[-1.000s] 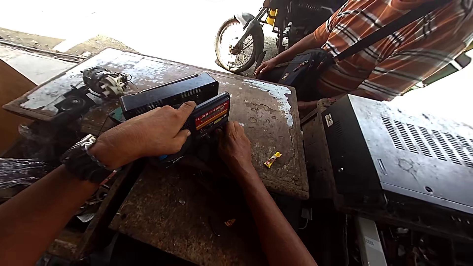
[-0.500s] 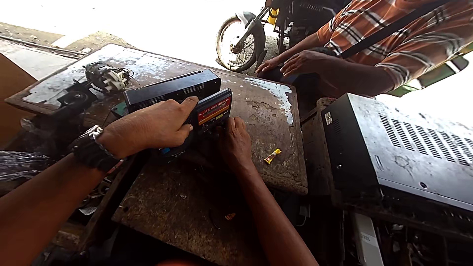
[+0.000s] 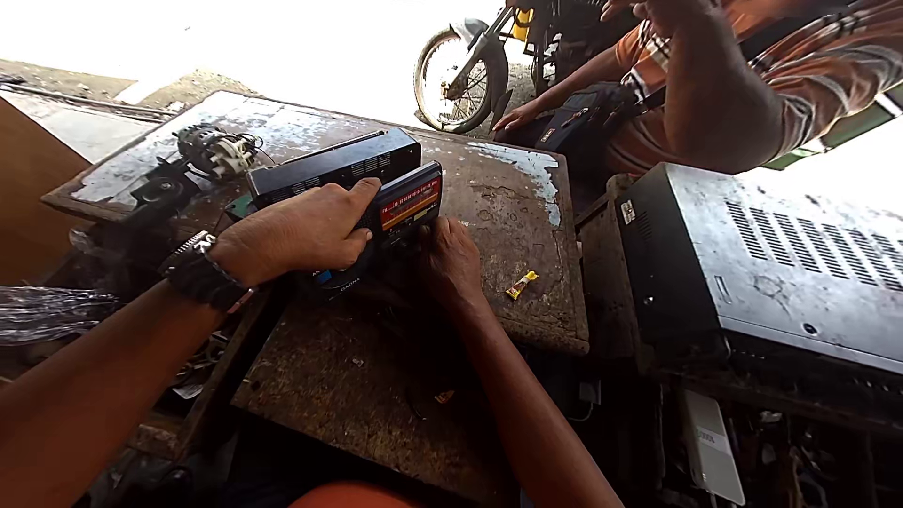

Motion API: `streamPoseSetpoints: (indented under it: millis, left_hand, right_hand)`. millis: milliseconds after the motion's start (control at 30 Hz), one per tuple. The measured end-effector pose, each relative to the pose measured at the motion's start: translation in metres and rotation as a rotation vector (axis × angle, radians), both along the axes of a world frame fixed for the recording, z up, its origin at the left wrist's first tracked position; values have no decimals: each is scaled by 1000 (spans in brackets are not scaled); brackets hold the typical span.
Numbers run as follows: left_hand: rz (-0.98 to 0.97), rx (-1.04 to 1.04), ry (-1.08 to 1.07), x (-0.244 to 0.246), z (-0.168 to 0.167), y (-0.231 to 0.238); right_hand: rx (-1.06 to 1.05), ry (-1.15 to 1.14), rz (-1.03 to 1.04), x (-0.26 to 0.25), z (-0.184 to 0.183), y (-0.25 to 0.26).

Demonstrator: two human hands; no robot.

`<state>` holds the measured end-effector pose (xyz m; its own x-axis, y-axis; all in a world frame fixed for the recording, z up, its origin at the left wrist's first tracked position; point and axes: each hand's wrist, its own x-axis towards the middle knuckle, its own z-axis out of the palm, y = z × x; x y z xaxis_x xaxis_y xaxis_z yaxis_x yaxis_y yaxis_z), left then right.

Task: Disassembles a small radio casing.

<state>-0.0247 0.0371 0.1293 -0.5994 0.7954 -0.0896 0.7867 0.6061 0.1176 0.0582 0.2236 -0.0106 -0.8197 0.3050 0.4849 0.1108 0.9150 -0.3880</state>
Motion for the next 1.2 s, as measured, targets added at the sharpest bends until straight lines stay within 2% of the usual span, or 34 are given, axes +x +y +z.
streamPoseSetpoints:
  millis: [1200]
  left_hand:
    - [17,-2,-3,1,1,1]
  right_hand:
    - [-5,-25,-7,-7,-3,1]
